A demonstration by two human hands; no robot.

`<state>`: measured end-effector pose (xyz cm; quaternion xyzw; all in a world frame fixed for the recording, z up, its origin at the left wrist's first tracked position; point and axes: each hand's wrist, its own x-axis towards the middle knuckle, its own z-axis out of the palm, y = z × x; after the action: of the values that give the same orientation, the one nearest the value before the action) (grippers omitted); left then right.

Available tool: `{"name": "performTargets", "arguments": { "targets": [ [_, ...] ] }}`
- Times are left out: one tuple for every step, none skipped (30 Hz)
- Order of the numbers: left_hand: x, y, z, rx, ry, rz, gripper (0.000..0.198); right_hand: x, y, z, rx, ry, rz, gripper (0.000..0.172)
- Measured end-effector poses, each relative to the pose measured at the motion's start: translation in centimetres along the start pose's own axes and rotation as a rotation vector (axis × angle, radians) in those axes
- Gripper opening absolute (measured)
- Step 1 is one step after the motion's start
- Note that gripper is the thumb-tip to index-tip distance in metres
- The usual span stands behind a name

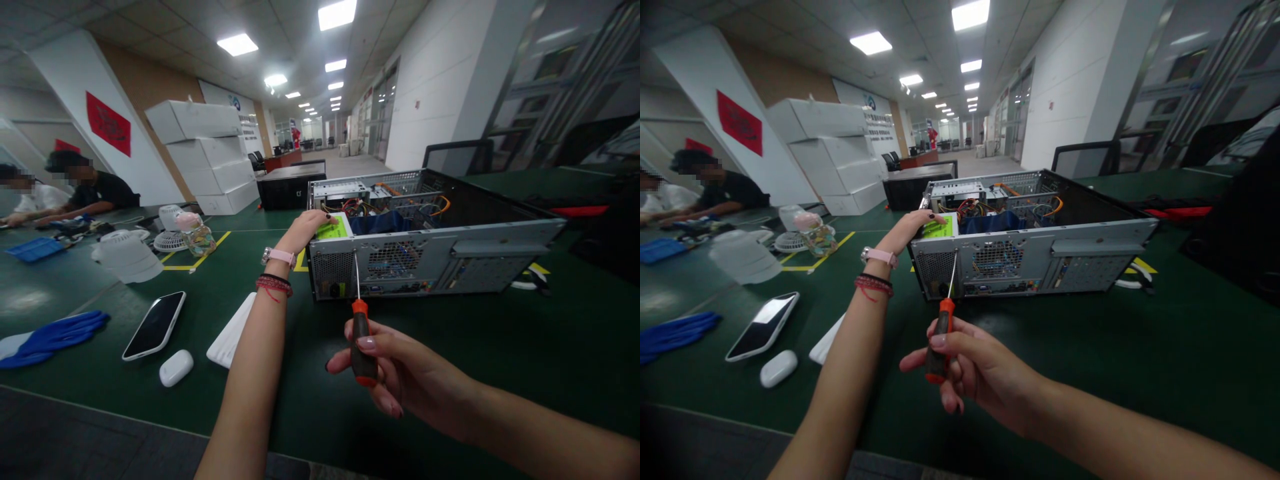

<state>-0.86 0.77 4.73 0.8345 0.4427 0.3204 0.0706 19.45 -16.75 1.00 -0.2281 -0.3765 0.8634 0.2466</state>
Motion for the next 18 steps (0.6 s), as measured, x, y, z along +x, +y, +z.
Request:
{"name": "performTargets", "arguments": {
  "targets": [
    [-0.01, 0.02, 0.0, 0.001, 0.002, 0.0, 0.042, 0.0, 0.0, 0.0, 0.0, -0.001, -0.005, 0.017],
    [-0.02, 0.04, 0.01, 0.001, 0.005, -0.001, 0.042, 0.0, 0.01, 0.0, -0.001, -0.004, -0.007, 0.017],
    [-0.02, 0.04, 0.02, 0.0, 0.008, -0.001, 0.042, -0.01, 0.01, 0.0, -0.004, -0.007, -0.006, 0.016],
    [-0.02, 0.03, 0.04, -0.003, 0.01, -0.001, 0.042, -0.02, 0.02, 0.0, -0.009, -0.012, -0.006, 0.016],
    [-0.01, 0.01, 0.07, -0.006, 0.01, 0.0, 0.042, -0.03, 0.03, 0.0, -0.017, -0.017, -0.007, 0.016],
    [0.0, -0.02, 0.1, -0.01, 0.011, 0.002, 0.042, -0.04, 0.05, 0.01, -0.027, -0.017, -0.01, 0.016],
    [0.03, -0.05, 0.13, -0.014, 0.011, 0.005, 0.042, -0.05, 0.06, 0.02, -0.038, -0.018, -0.015, 0.016],
    [0.05, -0.08, 0.16, -0.019, 0.012, 0.009, 0.042, -0.05, 0.08, 0.03, -0.05, -0.015, -0.022, 0.017],
    [0.08, -0.11, 0.18, -0.024, 0.014, 0.014, 0.042, -0.05, 0.09, 0.04, -0.059, -0.013, -0.028, 0.019],
    [0.11, -0.13, 0.19, -0.028, 0.017, 0.018, 0.042, -0.04, 0.11, 0.06, -0.067, -0.008, -0.032, 0.02],
    [0.13, -0.14, 0.19, -0.032, 0.02, 0.019, 0.041, -0.03, 0.12, 0.08, -0.073, -0.002, -0.036, 0.021],
    [0.15, -0.14, 0.19, -0.036, 0.023, 0.02, 0.041, -0.02, 0.14, 0.1, -0.076, 0.004, -0.04, 0.022],
    [0.15, -0.12, 0.17, -0.04, 0.024, 0.02, 0.041, -0.01, 0.16, 0.12, -0.078, 0.009, -0.044, 0.023],
    [0.15, -0.1, 0.15, -0.043, 0.026, 0.019, 0.041, 0.01, 0.18, 0.14, -0.081, 0.014, -0.046, 0.023],
    [0.13, -0.07, 0.12, -0.046, 0.027, 0.016, 0.041, 0.01, 0.2, 0.15, -0.085, 0.019, -0.045, 0.024],
    [0.11, -0.03, 0.09, -0.047, 0.027, 0.014, 0.041, 0.02, 0.21, 0.17, -0.089, 0.024, -0.043, 0.024],
    [0.09, 0.02, 0.06, -0.048, 0.026, 0.012, 0.041, 0.01, 0.22, 0.18, -0.094, 0.029, -0.039, 0.025],
    [0.07, 0.08, 0.04, -0.048, 0.021, 0.008, 0.04, 0.01, 0.23, 0.2, -0.098, 0.037, -0.034, 0.026]
  ]
}}
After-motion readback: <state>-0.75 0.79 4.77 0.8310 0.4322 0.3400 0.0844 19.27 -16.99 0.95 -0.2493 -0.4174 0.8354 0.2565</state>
